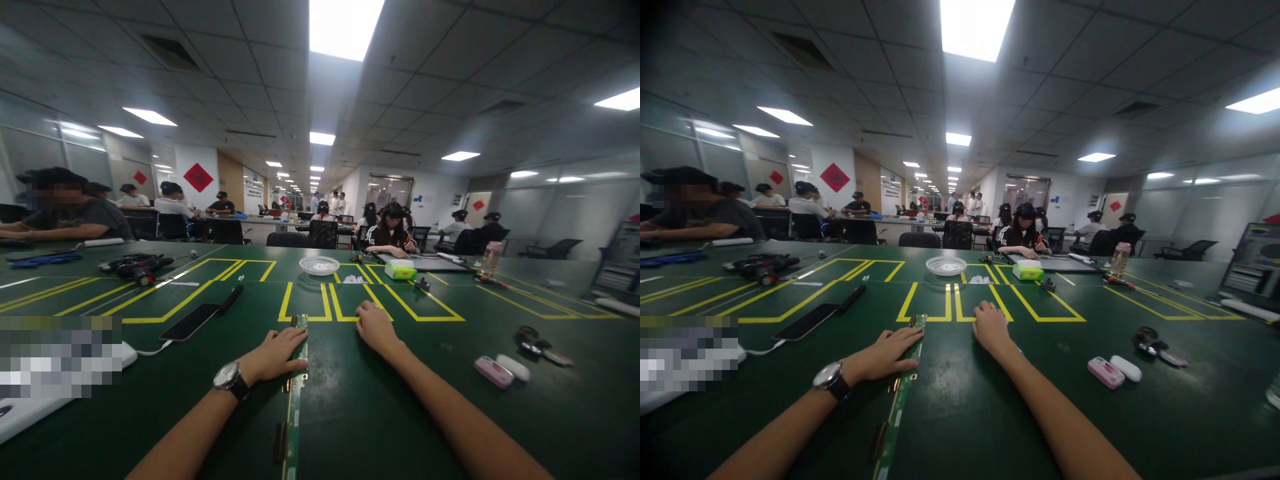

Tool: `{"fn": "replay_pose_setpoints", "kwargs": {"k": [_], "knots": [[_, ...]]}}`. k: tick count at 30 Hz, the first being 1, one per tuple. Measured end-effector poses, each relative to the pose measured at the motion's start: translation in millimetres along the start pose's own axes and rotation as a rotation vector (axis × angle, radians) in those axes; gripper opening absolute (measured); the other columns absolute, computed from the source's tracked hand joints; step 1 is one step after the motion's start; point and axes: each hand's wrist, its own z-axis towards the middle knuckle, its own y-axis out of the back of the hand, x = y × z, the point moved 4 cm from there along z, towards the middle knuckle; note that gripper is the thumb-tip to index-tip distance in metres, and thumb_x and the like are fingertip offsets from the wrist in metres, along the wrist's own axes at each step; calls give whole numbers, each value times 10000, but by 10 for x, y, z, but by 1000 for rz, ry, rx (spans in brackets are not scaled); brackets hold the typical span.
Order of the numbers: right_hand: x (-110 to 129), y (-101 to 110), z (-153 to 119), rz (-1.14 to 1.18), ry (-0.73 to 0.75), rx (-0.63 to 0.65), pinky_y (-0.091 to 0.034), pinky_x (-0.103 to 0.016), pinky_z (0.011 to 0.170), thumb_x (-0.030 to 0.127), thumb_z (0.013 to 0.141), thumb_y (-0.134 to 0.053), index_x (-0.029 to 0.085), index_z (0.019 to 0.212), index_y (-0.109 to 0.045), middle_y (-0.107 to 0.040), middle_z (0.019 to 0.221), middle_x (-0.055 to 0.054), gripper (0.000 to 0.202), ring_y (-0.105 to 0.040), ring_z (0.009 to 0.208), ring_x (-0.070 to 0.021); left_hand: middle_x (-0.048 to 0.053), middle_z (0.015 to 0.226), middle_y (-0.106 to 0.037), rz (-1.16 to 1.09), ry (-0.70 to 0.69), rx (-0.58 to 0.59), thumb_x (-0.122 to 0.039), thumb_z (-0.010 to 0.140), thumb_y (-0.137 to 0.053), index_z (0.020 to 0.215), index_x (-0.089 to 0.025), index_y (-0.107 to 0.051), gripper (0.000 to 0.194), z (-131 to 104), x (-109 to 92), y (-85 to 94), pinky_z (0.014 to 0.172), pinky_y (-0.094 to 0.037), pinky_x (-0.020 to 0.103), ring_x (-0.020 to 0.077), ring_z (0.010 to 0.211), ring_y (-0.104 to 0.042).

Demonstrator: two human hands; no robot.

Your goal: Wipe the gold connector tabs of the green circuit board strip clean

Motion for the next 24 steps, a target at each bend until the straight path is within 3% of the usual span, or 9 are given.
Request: {"fn": "replay_pose_setpoints", "kwargs": {"k": [2,5,8,12,15,24], "knots": [[-211,2,18,-72,-136,45,-411,-411,826,200,898,-413,108,1000,-646,-595,1061,-191,270,-547,1010,-289,76,1538,-200,1,21,6,-651,903,-340,1478,-248,-204,716,-5,17,0,1045,-223,502,293,1377,-216],[-216,-7,1,-88,-120,74,-425,-431,776,167,847,-466,77,993,-649,-601,1036,-212,250,-560,970,-323,81,1539,-194,2,43,2,-643,906,-339,1478,-254,-206,705,-9,31,4,1045,-222,503,294,1379,-214],[63,-40,-45,-65,8,94,-418,-381,815,165,853,-459,110,978,-658,-612,1025,-172,241,-565,963,-272,91,1536,-202,9,52,-6,-644,902,-348,1474,-254,-220,704,-7,37,3,1044,-220,502,292,1379,-216],[608,-32,-196,100,400,60,-390,-294,866,204,890,-446,166,1010,-651,-612,999,-94,240,-552,950,-193,98,1531,-213,20,73,-8,-628,906,-358,1470,-246,-234,693,-8,30,11,1052,-195,513,291,1380,-213],[860,12,-334,200,615,8,-382,-300,878,212,903,-444,171,1107,-618,-597,1009,-85,272,-533,954,-189,100,1533,-208,23,90,2,-613,910,-362,1470,-244,-232,682,-11,19,21,1059,-164,526,291,1386,-194],[902,59,-397,249,679,20,-390,-299,832,204,914,-442,191,1187,-608,-573,1057,-90,320,-512,956,-187,98,1540,-185,17,91,14,-623,910,-347,1477,-253,-204,692,1,36,-14,1055,-158,522,290,1393,-166]]}}
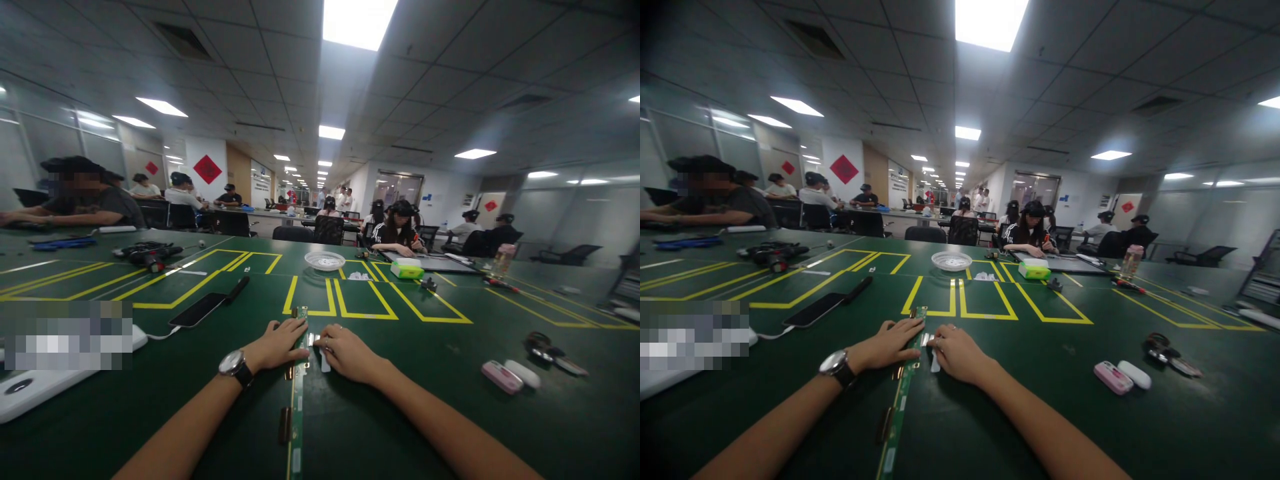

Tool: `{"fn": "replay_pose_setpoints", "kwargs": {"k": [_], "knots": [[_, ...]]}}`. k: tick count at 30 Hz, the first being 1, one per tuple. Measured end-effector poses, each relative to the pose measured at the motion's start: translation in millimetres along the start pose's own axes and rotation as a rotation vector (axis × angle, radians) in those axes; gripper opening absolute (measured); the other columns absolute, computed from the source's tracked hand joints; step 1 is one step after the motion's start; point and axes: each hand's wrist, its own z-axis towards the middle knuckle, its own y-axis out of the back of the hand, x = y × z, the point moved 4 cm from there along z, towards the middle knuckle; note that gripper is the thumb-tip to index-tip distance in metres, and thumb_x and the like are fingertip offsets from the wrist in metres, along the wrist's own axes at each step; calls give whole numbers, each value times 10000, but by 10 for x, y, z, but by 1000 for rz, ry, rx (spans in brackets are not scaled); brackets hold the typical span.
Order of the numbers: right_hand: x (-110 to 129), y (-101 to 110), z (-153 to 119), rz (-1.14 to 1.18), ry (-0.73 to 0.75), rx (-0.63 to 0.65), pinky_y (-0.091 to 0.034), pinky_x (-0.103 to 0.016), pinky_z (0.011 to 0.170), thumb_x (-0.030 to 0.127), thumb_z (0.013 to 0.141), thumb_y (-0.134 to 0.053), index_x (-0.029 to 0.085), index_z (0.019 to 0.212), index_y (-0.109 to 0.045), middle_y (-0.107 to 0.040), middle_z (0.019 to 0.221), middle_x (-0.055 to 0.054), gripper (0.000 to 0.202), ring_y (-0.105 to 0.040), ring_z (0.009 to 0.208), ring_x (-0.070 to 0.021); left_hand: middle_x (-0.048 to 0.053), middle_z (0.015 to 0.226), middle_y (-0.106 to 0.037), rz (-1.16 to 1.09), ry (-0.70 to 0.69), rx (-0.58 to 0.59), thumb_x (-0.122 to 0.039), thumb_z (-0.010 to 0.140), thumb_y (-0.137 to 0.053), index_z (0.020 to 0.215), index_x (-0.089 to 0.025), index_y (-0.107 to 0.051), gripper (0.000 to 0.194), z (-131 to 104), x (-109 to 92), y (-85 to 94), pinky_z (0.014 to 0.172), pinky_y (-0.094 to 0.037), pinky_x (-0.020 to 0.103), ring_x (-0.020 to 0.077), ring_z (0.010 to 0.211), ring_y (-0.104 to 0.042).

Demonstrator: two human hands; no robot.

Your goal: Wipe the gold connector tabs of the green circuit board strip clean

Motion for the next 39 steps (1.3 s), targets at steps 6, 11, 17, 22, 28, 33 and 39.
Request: {"fn": "replay_pose_setpoints", "kwargs": {"k": [6,11,17,22,28,33,39], "knots": [[2,22,-1,9,0,1,-392,-308,831,206,911,-447,207,1207,-602,-583,1055,-87,334,-516,961,-194,101,1539,-186,-11,-2,5,-638,907,-337,1475,-248,-213,700,-6,15,3,1051,-172,525,294,1391,-173],[-6,31,-3,10,4,1,-389,-307,842,194,907,-447,207,1196,-609,-585,1047,-83,331,-519,951,-187,95,1539,-189,-8,-11,-3,-648,901,-345,1474,-256,-214,706,10,46,-23,1054,-176,516,297,1392,-170],[-3,0,-3,9,38,-4,-384,-306,854,180,900,-451,203,1204,-603,-576,1050,-85,341,-509,955,-187,95,1542,-175,1,-3,-7,-622,911,-353,1476,-261,-207,685,12,29,-32,1051,-179,521,301,1391,-174],[8,-6,-11,-3,43,3,-381,-305,841,177,903,-447,179,1183,-606,-566,1053,-92,322,-499,957,-187,91,1542,-173,-6,-6,5,-609,920,-344,1481,-252,-189,682,14,16,-34,1052,-185,523,295,1396,-157],[12,-23,-13,-40,50,9,-375,-318,826,177,905,-438,186,1165,-606,-557,1075,-91,310,-490,952,-195,75,1547,-155,-21,0,25,-581,926,-353,1481,-245,-185,670,22,4,-40,1047,-199,535,289,1402,-135],[15,-48,2,-66,28,0,-376,-321,828,171,901,-444,188,1178,-594,-553,1079,-93,315,-481,960,-198,79,1548,-149,-26,-11,23,-602,926,-331,1481,-264,-185,666,20,16,-50,1049,-183,545,299,1403,-127],[35,-3,-5,-44,45,12,-376,-320,838,175,910,-432,186,1176,-603,-554,1071,-94,316,-488,955,-194,83,1548,-154,-28,-10,17,-607,927,-329,1480,-271,-188,663,5,9,-37,1050,-178,540,301,1401,-134]]}}
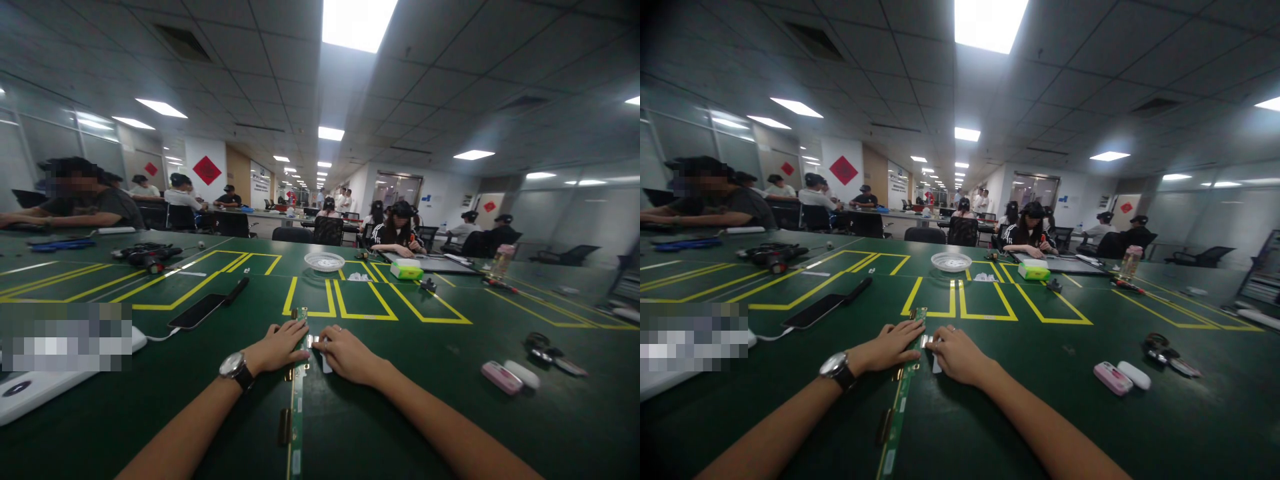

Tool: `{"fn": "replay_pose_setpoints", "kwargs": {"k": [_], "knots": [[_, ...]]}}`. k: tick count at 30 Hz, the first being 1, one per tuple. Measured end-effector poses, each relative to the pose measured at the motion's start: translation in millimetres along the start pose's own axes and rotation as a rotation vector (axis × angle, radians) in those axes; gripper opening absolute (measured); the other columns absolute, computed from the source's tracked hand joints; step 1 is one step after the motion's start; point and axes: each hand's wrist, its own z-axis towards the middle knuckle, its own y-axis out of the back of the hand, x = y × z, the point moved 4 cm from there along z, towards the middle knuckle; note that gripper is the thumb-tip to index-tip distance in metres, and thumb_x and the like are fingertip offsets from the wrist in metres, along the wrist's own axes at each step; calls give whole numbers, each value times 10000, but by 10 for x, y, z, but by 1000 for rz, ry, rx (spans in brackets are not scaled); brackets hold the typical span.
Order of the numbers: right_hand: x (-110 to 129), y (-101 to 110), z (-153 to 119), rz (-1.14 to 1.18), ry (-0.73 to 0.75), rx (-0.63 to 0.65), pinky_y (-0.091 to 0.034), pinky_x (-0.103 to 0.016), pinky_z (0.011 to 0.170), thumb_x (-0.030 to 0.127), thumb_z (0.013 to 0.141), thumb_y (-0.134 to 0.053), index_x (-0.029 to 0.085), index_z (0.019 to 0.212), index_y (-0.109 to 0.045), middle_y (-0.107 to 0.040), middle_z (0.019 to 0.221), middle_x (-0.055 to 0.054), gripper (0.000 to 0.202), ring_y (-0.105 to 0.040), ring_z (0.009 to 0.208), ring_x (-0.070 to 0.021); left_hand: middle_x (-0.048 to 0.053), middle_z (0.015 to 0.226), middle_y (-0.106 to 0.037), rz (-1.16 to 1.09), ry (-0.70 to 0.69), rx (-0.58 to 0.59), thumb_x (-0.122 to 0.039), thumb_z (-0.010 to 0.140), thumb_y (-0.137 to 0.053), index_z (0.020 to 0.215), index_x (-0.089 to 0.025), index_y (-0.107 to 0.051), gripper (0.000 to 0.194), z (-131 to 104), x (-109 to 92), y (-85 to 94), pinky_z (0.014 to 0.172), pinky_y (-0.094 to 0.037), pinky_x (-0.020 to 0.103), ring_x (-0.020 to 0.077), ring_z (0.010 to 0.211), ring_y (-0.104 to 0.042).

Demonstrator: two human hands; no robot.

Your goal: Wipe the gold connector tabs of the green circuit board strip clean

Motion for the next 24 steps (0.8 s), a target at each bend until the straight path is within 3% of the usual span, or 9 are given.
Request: {"fn": "replay_pose_setpoints", "kwargs": {"k": [16,24], "knots": [[-9,-27,7,114,33,-18,-363,-354,962,121,896,-421,219,1268,-553,-558,1216,-90,407,-481,1105,-204,85,1547,-142,20,-8,-1,-561,944,-331,1481,-266,-178,631,50,25,-64,1039,-199,562,291,1406,-126],[-105,-63,40,239,131,-6,-333,-366,1027,55,869,-390,211,1303,-532,-572,1279,-78,482,-485,1165,-180,114,1548,-51,-4,1,45,-568,959,-251,1495,-215,-100,660,70,34,-124,1049,-147,595,285,1420,-50]]}}
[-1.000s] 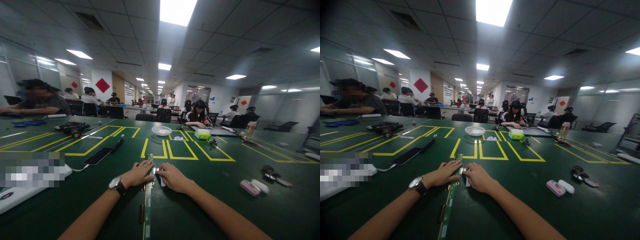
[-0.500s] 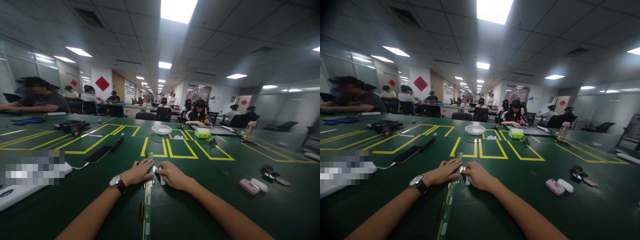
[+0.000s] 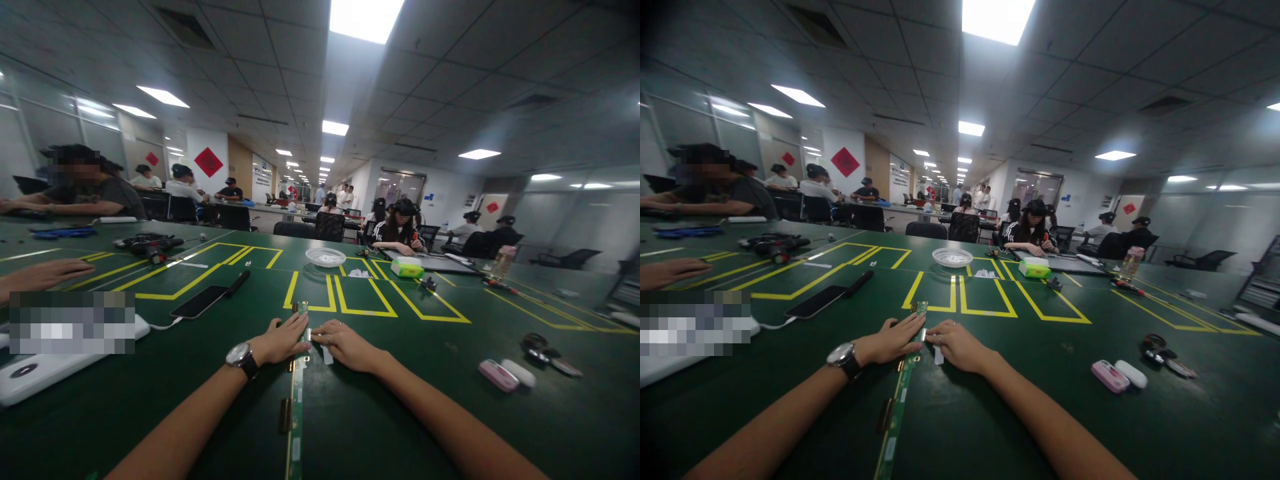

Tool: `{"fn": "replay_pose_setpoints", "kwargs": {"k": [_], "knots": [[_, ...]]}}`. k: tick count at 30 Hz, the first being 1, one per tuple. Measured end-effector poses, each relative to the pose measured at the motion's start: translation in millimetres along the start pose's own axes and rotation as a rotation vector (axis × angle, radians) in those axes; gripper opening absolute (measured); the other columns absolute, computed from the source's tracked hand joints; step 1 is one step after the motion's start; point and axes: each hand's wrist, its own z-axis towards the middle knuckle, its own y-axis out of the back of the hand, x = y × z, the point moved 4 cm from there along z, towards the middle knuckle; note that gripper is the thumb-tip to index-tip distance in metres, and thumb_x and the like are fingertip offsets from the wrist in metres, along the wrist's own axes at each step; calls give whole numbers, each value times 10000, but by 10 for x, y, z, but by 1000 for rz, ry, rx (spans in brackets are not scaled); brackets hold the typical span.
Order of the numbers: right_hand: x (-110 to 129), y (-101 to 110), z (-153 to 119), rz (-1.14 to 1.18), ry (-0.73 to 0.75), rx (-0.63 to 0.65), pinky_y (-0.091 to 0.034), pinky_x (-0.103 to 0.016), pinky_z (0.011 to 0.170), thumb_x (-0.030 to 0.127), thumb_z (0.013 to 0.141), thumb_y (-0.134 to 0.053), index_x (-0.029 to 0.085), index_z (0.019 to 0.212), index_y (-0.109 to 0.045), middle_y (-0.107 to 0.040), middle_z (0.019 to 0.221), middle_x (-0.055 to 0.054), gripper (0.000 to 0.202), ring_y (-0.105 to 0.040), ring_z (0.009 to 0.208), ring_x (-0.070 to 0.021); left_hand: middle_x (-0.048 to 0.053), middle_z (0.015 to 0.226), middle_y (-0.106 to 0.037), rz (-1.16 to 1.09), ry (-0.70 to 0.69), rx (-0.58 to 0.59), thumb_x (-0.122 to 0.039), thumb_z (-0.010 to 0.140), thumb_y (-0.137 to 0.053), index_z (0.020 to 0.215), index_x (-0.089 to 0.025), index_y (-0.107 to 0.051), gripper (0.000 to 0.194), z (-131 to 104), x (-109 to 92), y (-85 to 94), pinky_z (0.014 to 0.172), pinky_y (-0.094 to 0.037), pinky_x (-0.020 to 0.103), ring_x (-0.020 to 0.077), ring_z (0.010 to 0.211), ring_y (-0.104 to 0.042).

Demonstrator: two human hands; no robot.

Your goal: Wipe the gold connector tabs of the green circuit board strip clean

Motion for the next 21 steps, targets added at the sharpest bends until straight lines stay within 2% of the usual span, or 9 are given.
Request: {"fn": "replay_pose_setpoints", "kwargs": {"k": [7,10,16,21], "knots": [[9,-4,7,19,-3,12,-338,-357,1025,33,858,-378,221,1333,-499,-536,1343,-65,525,-475,1177,-162,121,1547,-49,18,-3,13,-561,962,-234,1496,-201,-86,661,6,-7,2,1052,-139,598,272,1422,-32],[-40,-26,21,36,-8,22,-338,-365,1023,42,859,-381,228,1336,-497,-567,1311,-60,526,-489,1153,-164,131,1547,-48,19,-9,13,-534,965,-258,1497,-198,-50,663,10,-5,-1,1050,-148,593,281,1420,-38],[-92,-25,46,93,16,-31,-352,-336,999,39,843,-400,226,1269,-568,-629,1226,-40,495,-536,1066,-154,143,1547,-7,-5,-18,-27,-460,951,-344,1484,-197,101,742,17,21,-3,1044,-158,587,295,1417,-58],[-23,59,93,28,41,-97,-365,-330,981,2,797,-424,211,1159,-638,-651,1182,-36,470,-543,1062,-165,114,1554,-44,-48,-56,-49,-460,950,-376,1478,-248,120,755,-17,-46,65,1042,-165,576,296,1413,-92]]}}
